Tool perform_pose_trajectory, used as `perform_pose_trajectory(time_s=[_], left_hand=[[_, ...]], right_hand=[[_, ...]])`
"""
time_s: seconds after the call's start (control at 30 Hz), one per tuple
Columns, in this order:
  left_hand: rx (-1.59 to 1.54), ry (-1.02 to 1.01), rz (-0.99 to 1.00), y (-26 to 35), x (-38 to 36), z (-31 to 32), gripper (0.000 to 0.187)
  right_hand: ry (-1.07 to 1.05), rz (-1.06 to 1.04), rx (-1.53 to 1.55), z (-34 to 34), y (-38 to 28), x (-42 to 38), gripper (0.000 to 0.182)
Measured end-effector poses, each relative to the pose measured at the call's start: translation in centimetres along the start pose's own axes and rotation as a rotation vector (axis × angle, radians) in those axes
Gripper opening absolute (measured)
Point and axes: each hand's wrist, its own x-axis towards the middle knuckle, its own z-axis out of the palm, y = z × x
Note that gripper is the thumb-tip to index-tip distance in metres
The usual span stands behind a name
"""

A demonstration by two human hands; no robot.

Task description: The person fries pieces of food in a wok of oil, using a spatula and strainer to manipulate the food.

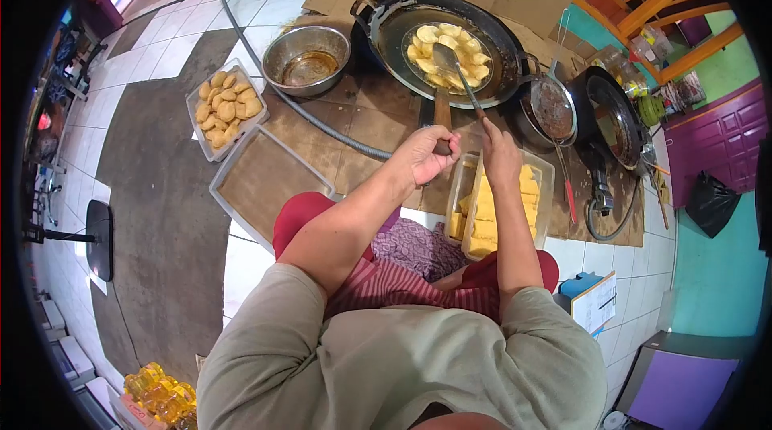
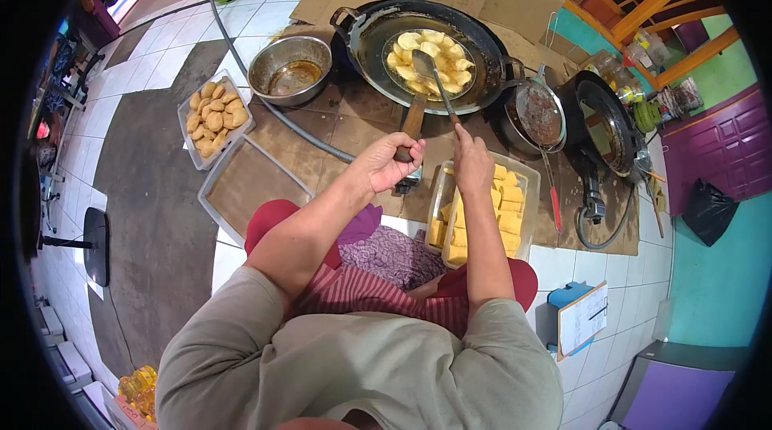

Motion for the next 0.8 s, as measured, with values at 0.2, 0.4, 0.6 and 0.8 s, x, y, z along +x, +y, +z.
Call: perform_pose_trajectory(time_s=[0.2,0.4,0.6,0.8], left_hand=[[-0.009,-0.014,-0.017,0.1,-0.1,-0.1,0.022],[0.034,-0.013,0.003,-0.1,0.4,-0.1,0.022],[0.018,-0.022,-0.003,-0.2,0.2,-0.2,0.021],[0.003,-0.004,-0.018,-0.1,0.2,-0.1,0.02]], right_hand=[[-0.052,-0.01,-0.012,-1.1,-1.4,-0.1,0.03],[-0.04,-0.011,-0.009,0.6,-0.2,-0.6,0.031],[0.016,0.1,0.255,3.9,0.9,2.1,0.028],[-0.025,0.241,0.415,3.2,2.8,4.0,0.028]])
